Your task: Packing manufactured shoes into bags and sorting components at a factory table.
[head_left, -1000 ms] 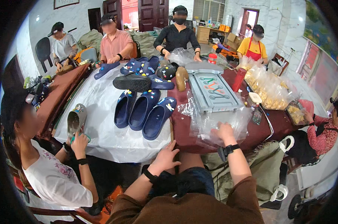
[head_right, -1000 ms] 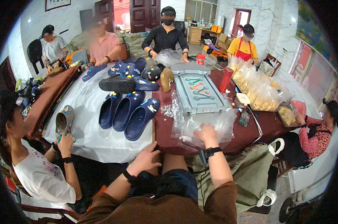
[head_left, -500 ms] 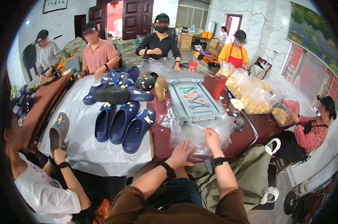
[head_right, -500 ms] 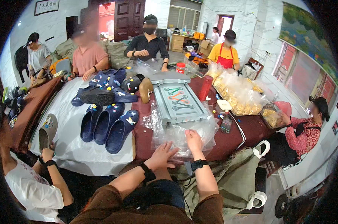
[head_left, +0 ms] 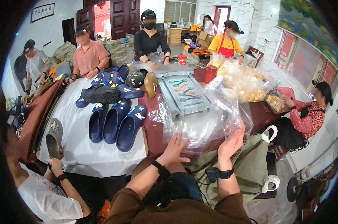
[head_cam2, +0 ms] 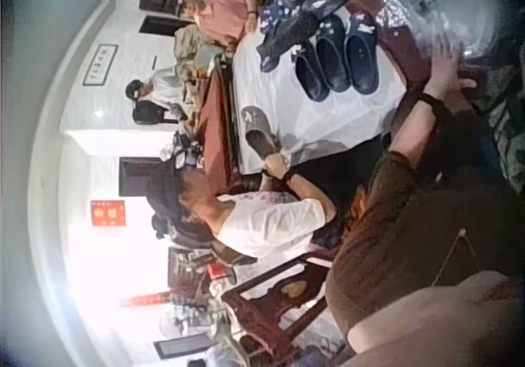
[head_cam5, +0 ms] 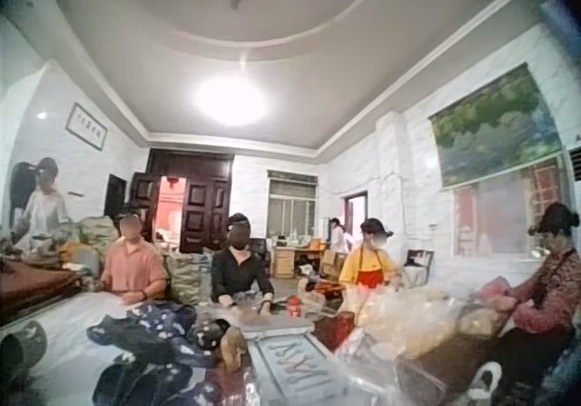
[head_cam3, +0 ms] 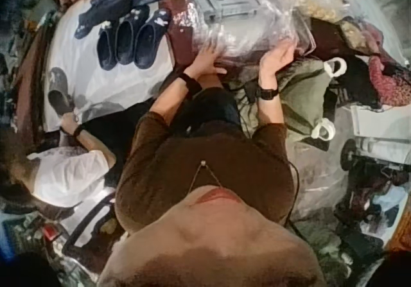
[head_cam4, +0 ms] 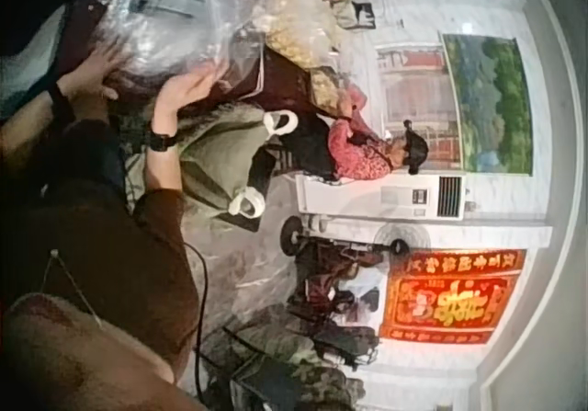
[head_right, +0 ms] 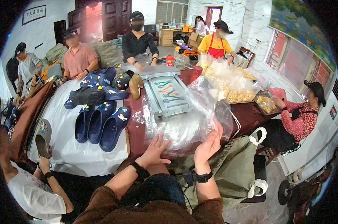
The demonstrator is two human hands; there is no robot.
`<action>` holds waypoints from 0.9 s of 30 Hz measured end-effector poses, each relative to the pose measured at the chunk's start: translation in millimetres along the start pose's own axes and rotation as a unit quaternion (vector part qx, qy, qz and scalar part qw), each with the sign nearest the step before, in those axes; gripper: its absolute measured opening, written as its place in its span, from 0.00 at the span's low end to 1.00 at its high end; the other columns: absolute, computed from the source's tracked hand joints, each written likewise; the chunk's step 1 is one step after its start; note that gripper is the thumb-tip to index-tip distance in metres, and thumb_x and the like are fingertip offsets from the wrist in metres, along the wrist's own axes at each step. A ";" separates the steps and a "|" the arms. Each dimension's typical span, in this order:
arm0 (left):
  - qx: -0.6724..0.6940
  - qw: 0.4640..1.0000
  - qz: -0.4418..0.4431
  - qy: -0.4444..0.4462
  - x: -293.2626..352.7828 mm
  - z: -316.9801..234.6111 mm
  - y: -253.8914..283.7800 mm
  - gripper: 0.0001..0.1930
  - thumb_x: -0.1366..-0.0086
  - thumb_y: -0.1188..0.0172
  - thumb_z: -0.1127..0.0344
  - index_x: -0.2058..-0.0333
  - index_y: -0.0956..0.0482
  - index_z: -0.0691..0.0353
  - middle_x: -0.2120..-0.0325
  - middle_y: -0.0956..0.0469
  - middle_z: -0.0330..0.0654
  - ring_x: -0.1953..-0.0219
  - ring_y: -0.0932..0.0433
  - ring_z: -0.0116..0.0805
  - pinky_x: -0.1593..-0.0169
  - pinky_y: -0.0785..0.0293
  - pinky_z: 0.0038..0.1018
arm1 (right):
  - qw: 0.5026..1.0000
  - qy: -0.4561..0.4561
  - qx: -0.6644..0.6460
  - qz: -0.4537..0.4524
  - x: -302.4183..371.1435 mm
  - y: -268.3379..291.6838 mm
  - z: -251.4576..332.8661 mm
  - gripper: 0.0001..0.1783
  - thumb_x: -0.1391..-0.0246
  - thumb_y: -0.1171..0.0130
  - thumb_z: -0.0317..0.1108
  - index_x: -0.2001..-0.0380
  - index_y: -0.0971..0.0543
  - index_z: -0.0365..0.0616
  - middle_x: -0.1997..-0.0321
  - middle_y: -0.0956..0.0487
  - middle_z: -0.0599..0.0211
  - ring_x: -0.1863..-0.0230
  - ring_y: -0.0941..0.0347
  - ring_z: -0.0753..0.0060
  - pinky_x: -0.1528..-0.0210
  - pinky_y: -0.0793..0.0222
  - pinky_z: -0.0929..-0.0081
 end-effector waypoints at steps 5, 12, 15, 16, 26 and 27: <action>0.209 0.974 -0.090 0.004 31.7 -22.2 62.9 0.58 0.50 0.28 0.42 0.28 0.54 0.56 0.27 0.57 0.55 0.26 0.62 0.60 0.28 0.58 0.49 | 0.945 0.180 0.203 0.180 26.1 -64.0 28.9 0.17 0.33 0.54 0.33 0.52 0.21 0.32 0.43 0.26 0.55 0.44 0.29 0.59 0.42 0.35 0.66; 0.594 0.740 -0.294 0.114 103.3 25.7 148.8 0.43 0.32 0.44 0.68 0.28 0.63 0.59 0.35 0.38 0.52 0.41 0.29 0.38 0.42 0.29 0.30 | 0.846 0.165 0.237 0.449 132.2 -169.9 -5.1 0.12 0.43 0.41 0.31 0.56 0.16 0.48 0.51 0.22 0.58 0.55 0.24 0.53 0.51 0.27 0.62; 0.553 0.726 -0.335 0.232 134.4 48.0 173.4 0.39 0.30 0.46 0.70 0.28 0.60 0.59 0.39 0.32 0.54 0.46 0.25 0.38 0.44 0.27 0.29 | 0.824 0.151 0.161 0.522 174.3 -202.7 -10.3 0.13 0.46 0.37 0.34 0.57 0.18 0.46 0.53 0.21 0.61 0.55 0.25 0.53 0.54 0.28 0.61; 0.606 0.671 -0.355 0.239 144.9 58.9 176.5 0.37 0.29 0.46 0.70 0.29 0.58 0.59 0.42 0.29 0.54 0.48 0.23 0.38 0.46 0.25 0.29 | 0.824 0.151 0.158 0.522 179.8 -208.3 -7.7 0.13 0.46 0.37 0.34 0.57 0.18 0.46 0.53 0.21 0.61 0.55 0.25 0.53 0.54 0.28 0.61; 0.582 0.640 -0.416 0.282 187.6 108.4 198.8 0.32 0.28 0.51 0.71 0.30 0.52 0.57 0.43 0.27 0.55 0.54 0.18 0.39 0.60 0.22 0.23 | 0.860 -0.124 0.109 0.483 226.6 -196.9 -80.2 0.09 0.43 0.39 0.37 0.68 0.19 0.42 0.73 0.21 0.61 0.74 0.25 0.60 0.72 0.32 0.65; 0.573 0.652 -0.411 0.279 188.3 109.0 198.4 0.32 0.28 0.52 0.71 0.29 0.53 0.56 0.43 0.27 0.54 0.53 0.19 0.36 0.61 0.24 0.23 | 0.860 -0.123 0.107 0.484 227.1 -195.8 -85.3 0.09 0.43 0.39 0.37 0.68 0.19 0.42 0.73 0.21 0.61 0.74 0.25 0.60 0.72 0.32 0.65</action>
Point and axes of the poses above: each hand's wrist, its own x-axis away from the middle knuckle, its own y-axis out of the back of the hand, z = x × y, the point moved 6 cm from there along -x, towards the middle knuckle
